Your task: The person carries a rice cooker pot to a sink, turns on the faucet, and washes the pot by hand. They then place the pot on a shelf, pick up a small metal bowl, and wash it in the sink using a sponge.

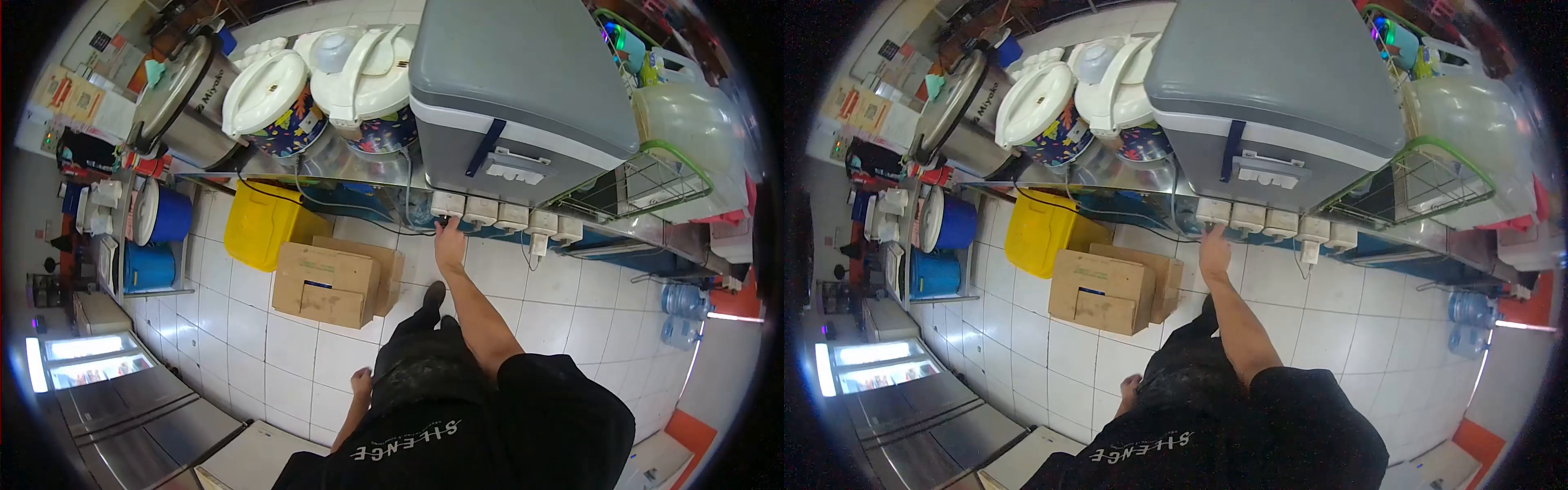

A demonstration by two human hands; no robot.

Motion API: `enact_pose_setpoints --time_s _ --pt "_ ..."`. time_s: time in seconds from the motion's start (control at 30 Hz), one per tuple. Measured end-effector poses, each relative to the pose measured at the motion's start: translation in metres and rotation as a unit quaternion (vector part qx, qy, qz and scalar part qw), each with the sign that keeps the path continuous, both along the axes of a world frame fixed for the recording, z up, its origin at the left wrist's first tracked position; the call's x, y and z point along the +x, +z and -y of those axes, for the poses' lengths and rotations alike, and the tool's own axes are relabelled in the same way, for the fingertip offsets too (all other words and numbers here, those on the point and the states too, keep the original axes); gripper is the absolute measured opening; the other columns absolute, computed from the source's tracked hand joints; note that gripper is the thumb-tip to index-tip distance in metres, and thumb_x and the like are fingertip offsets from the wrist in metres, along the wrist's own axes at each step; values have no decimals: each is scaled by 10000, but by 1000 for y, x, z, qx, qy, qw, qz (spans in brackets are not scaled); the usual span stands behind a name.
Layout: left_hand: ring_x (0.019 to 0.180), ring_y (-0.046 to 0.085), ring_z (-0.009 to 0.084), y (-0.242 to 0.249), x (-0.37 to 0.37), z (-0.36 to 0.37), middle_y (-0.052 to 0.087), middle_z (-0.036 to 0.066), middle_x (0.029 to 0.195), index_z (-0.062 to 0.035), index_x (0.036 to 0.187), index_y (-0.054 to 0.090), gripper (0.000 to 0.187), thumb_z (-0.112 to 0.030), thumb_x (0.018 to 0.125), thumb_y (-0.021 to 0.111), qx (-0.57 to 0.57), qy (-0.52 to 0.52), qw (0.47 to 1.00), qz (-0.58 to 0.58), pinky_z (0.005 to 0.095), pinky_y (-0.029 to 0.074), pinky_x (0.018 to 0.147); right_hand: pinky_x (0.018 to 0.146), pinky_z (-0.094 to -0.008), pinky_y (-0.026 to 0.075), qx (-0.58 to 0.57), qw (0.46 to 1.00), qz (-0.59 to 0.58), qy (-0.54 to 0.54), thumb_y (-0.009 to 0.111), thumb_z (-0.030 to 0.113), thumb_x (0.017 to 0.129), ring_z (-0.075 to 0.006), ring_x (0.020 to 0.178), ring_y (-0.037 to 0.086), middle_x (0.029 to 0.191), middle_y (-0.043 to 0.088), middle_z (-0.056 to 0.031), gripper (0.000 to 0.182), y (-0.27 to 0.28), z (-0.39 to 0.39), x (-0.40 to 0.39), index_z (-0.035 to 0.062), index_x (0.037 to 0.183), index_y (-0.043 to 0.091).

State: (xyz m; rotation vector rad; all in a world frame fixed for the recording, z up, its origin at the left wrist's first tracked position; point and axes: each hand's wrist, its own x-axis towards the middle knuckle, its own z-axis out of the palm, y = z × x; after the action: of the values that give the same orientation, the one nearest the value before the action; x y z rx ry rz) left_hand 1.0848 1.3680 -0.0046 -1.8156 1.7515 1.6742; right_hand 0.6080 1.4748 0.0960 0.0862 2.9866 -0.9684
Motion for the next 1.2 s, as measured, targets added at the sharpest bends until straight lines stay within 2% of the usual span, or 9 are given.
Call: enact_pose_setpoints --time_s 0.07,0.17,0.4,0.43,0.47,0.5,0.83,1.0,1.2 --pt "842 669 217 -13 -29 -11 693 149 963 26 1050 653 296 -197 855 642 -73 -119 990 -34 335 537 746 624 -501 527 41 998 12 49 626 282 884 -424 701 650 747 658 -221 384 1 -9 -6 2 1069 440" --pt "885 672 223 84 -81 -41 674 144 1009 23 1086 607 306 -195 874 644 -97 -149 981 -77 313 544 779 640 -472 547 122 979 19 159 626 275 875 -380 726 674 791 675 -197 369 25 -28 -13 7 1080 476" --pt "798 647 185 9 92 -98 660 110 894 32 1013 631 286 -214 868 621 -52 175 982 -52 291 534 650 624 -464 530 242 924 -71 287 654 319 831 -347 791 680 900 692 -134 361 60 -35 -23 108 1075 491" --pt "733 644 179 -42 149 -111 653 112 803 55 967 640 259 -171 845 606 -82 145 985 -42 285 531 592 631 -469 526 225 924 -76 300 643 329 834 -341 803 679 920 692 -116 355 59 -36 -25 114 1071 490" --pt "657 631 191 -1 163 -121 636 109 735 48 903 649 185 -105 823 584 -37 121 992 15 300 522 527 639 -475 522 206 923 -82 315 632 339 837 -335 816 677 940 692 -99 349 55 -40 -25 119 1067 488" --pt "622 625 188 -8 183 -148 622 100 712 28 834 637 119 -74 811 580 -37 350 934 -68 304 505 477 631 -464 512 207 919 -112 317 631 341 835 -322 798 675 900 688 -102 327 52 -41 -25 119 1034 497" --pt "649 592 224 -18 223 -9 616 103 731 -6 818 623 125 -131 811 608 -22 336 941 43 358 487 536 687 -467 519 258 931 -77 247 728 358 771 -363 831 653 851 663 -173 411 88 2 -1 38 977 576" --pt "662 576 242 -21 285 51 614 104 740 -23 810 615 136 -159 811 622 -26 434 901 1 385 478 565 783 -491 486 242 929 -90 265 569 380 854 -395 944 596 1034 595 -223 420 -81 44 96 -3 1025 564" --pt "678 556 263 -54 385 105 611 106 751 -44 801 607 153 -193 811 639 -97 315 940 89 417 468 600 718 -465 494 193 841 295 410 537 375 884 -348 847 601 920 589 -189 397 -128 202 349 -2 999 585"
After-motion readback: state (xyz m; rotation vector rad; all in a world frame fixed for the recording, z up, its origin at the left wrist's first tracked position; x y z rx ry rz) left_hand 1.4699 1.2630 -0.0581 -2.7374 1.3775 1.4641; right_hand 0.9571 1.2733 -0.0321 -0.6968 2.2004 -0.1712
